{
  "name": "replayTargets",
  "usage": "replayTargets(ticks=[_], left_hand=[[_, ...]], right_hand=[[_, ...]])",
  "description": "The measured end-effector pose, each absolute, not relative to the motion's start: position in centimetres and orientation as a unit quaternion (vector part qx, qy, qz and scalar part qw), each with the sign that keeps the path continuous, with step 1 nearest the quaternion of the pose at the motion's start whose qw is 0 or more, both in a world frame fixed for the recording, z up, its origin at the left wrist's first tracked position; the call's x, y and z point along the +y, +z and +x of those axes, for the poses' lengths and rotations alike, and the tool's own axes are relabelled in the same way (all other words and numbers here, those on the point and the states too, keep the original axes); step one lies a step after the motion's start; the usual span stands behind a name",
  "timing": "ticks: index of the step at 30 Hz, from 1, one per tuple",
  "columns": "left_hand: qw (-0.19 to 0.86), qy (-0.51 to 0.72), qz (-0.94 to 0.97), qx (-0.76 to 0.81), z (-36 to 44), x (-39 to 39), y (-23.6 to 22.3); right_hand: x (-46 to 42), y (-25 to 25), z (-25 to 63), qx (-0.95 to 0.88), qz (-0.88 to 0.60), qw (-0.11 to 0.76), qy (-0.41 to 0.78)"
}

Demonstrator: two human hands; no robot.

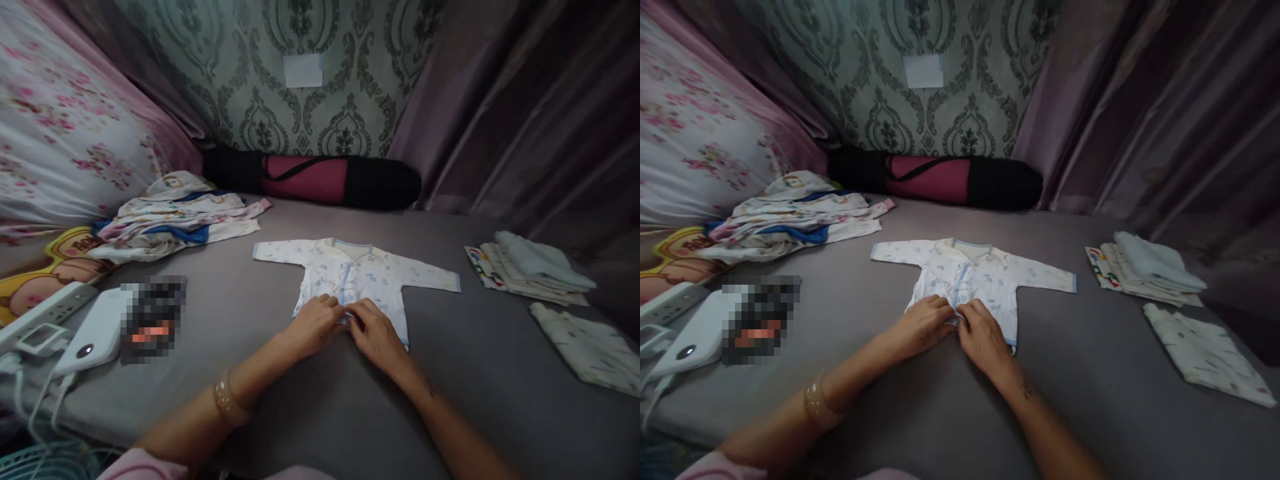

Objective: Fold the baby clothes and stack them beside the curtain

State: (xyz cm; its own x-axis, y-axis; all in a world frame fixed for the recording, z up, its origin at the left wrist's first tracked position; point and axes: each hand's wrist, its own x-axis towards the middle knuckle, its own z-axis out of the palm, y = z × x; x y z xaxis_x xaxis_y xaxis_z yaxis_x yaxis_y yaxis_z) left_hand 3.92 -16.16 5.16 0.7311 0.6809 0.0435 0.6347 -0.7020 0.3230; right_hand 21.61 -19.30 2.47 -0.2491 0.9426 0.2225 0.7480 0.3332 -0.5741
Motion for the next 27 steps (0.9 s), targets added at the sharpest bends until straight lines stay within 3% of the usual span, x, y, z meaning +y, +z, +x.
replayTargets(ticks=[6, 14, 27], left_hand=[[0.158, 0.112, 0.906, 0.376, 4.2, -16.0, 3.0], [0.092, 0.091, 0.932, 0.339, 4.4, -15.7, 2.8], [0.154, 0.156, 0.893, 0.394, 4.2, -15.8, 2.7]], right_hand=[[-19.0, 2.3, 21.9, -0.741, -0.554, 0.306, 0.224], [-18.6, 2.1, 21.9, -0.730, -0.556, 0.310, 0.247], [-18.9, 2.7, 22.0, -0.735, -0.552, 0.296, 0.259]])
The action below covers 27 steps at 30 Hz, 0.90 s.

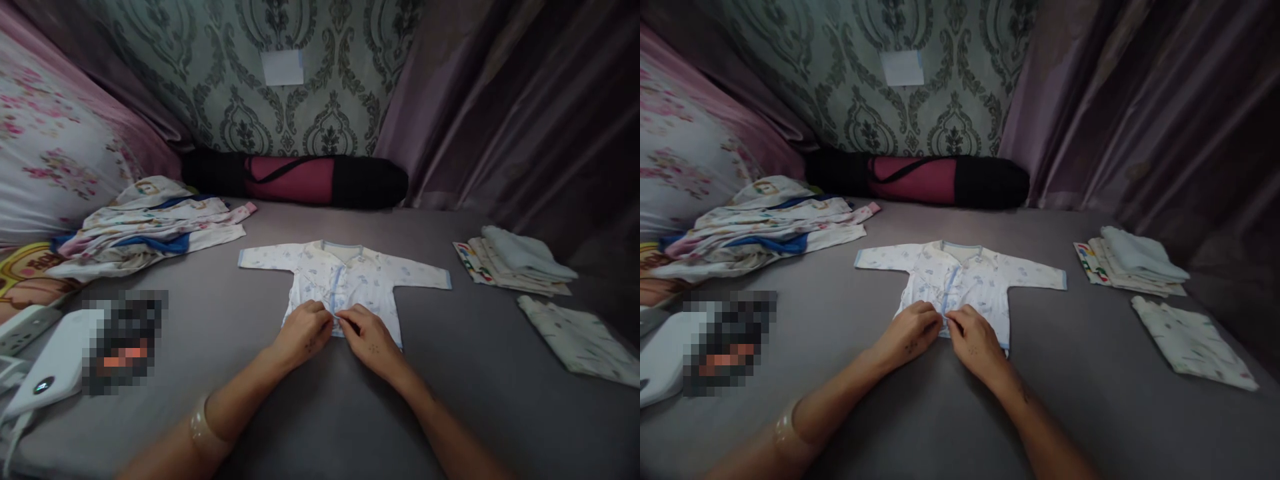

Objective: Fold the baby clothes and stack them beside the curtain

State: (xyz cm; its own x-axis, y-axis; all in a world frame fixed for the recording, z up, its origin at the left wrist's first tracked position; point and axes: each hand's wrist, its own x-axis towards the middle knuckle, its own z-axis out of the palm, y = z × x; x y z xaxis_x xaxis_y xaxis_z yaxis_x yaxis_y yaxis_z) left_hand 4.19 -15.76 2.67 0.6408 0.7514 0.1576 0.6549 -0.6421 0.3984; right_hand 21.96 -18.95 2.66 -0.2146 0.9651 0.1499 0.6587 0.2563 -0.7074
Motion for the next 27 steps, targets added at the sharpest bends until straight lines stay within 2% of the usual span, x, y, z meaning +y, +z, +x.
replayTargets(ticks=[10, 15, 23, 27], left_hand=[[0.228, 0.159, 0.861, 0.425, 4.3, -15.6, 2.6], [0.188, 0.168, 0.870, 0.423, 4.5, -15.8, 2.4], [0.084, 0.139, 0.917, 0.364, 4.7, -16.5, 3.1], [0.068, 0.124, 0.927, 0.348, 4.6, -16.8, 3.1]], right_hand=[[-17.8, 1.9, 22.6, -0.640, -0.590, 0.364, 0.331], [-17.7, 1.6, 22.6, -0.635, -0.589, 0.360, 0.348], [-18.4, 2.8, 22.5, -0.681, -0.562, 0.354, 0.310], [-18.8, 3.1, 22.5, -0.721, -0.534, 0.317, 0.307]])
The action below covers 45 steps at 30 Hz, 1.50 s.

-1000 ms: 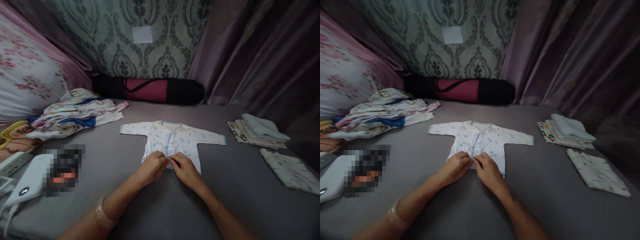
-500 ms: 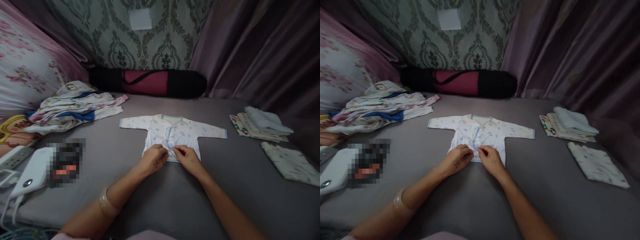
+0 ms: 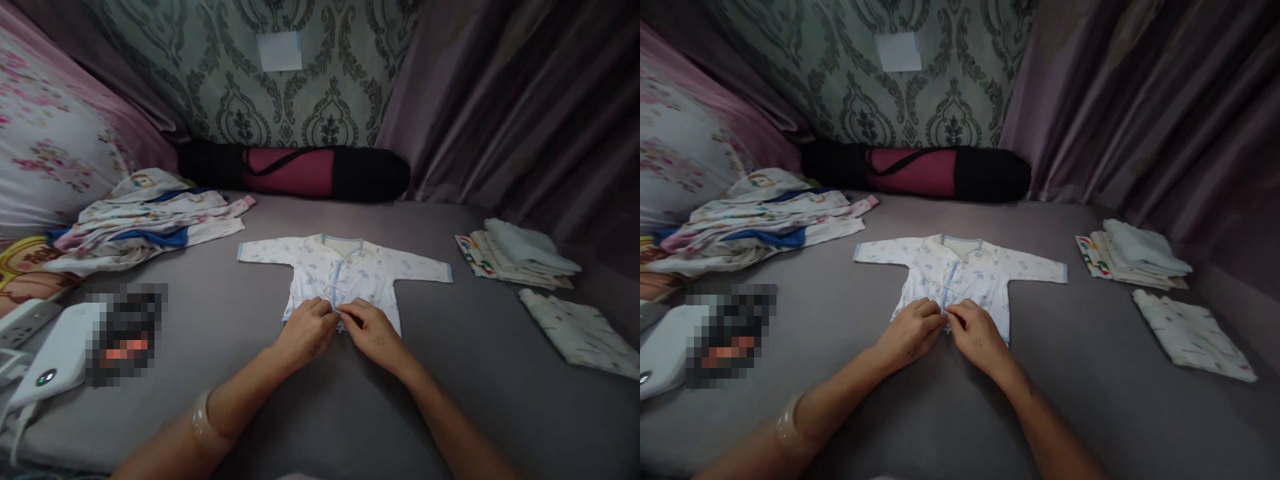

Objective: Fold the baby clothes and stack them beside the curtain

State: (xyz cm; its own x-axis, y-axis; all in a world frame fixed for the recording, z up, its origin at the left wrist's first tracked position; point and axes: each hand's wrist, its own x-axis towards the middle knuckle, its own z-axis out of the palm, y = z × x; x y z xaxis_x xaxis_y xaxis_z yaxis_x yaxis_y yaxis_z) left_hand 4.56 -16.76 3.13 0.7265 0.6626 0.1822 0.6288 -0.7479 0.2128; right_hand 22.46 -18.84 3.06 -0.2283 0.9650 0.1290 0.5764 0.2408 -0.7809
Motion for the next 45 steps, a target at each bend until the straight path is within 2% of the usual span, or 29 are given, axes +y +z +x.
replayTargets(ticks=[8, 14, 18, 20, 22, 26, 31, 40, 45], left_hand=[[0.084, 0.115, 0.932, 0.332, 4.3, -16.6, 2.7], [0.155, 0.150, 0.905, 0.368, 4.0, -16.7, 3.8], [0.116, 0.191, 0.867, 0.446, 2.8, -16.0, 3.6], [0.070, 0.173, 0.859, 0.477, 2.1, -15.6, 2.6], [0.047, 0.127, 0.849, 0.511, 1.7, -15.4, 1.6], [0.043, 0.037, 0.837, 0.544, 1.4, -15.5, 1.1], [0.046, 0.013, 0.828, 0.559, 1.5, -15.7, 2.8], [0.091, 0.108, 0.847, 0.513, 3.3, -12.5, 6.3], [0.146, 0.139, 0.821, 0.534, 7.0, -7.9, 5.6]], right_hand=[[-19.4, 3.7, 22.4, -0.756, -0.529, 0.241, 0.299], [-20.2, 5.0, 22.6, -0.778, -0.509, 0.208, 0.303], [-19.6, 4.6, 23.1, -0.768, -0.542, 0.238, 0.246], [-19.1, 3.8, 23.3, -0.768, -0.567, 0.247, 0.163], [-18.8, 2.8, 23.5, -0.784, -0.574, 0.213, 0.103], [-19.1, 1.2, 23.2, -0.804, -0.573, 0.122, 0.099], [-19.0, 1.9, 23.1, -0.806, -0.575, 0.103, 0.098], [-5.3, 6.2, 23.6, -0.748, -0.622, 0.148, 0.176], [-0.8, 5.7, 21.1, -0.711, -0.673, 0.061, 0.197]])
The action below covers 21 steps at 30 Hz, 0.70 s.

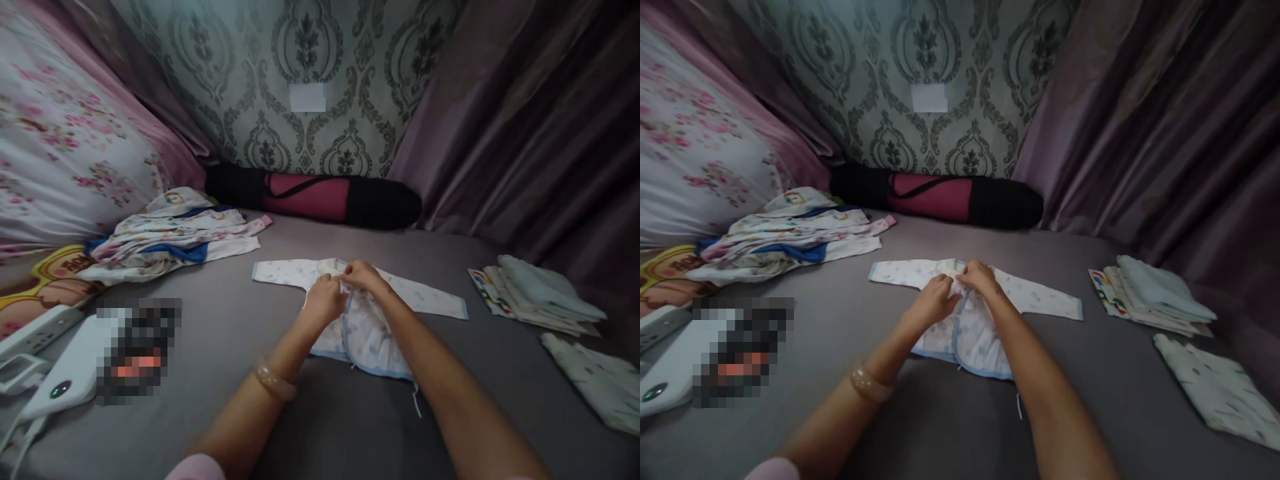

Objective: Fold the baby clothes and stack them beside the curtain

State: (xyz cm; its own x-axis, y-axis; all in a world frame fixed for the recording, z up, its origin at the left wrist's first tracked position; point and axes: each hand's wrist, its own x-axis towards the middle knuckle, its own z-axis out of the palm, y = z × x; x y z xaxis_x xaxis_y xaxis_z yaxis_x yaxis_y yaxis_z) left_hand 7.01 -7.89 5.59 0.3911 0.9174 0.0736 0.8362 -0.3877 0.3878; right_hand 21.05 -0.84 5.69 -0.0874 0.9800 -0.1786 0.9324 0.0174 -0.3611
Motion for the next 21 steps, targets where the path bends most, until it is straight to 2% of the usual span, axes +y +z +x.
replayTargets(ticks=[3, 6, 8, 11, 14, 18, 21], left_hand=[[0.166, 0.123, 0.795, 0.570, 8.6, -6.3, 3.9], [0.209, 0.068, 0.777, 0.590, 9.1, -5.7, 2.6], [0.228, 0.049, 0.773, 0.590, 9.0, -5.6, 2.3], [0.235, 0.040, 0.775, 0.585, 8.7, -5.5, 2.4], [0.243, 0.033, 0.776, 0.581, 8.6, -5.4, 2.7], [0.253, 0.032, 0.768, 0.588, 8.7, -5.3, 3.1], [0.254, 0.032, 0.764, 0.592, 8.5, -5.3, 3.6]], right_hand=[[-0.3, 5.4, 20.3, -0.721, -0.662, 0.027, 0.203], [0.1, 5.2, 20.3, -0.727, -0.656, 0.036, 0.202], [0.6, 5.0, 20.4, -0.712, -0.660, 0.073, 0.228], [1.4, 4.8, 20.5, -0.643, -0.676, 0.140, 0.331], [1.9, 4.6, 20.6, -0.599, -0.681, 0.162, 0.389], [2.1, 4.0, 20.9, -0.591, -0.661, 0.211, 0.411], [1.9, 3.2, 21.1, -0.632, -0.655, 0.228, 0.346]])
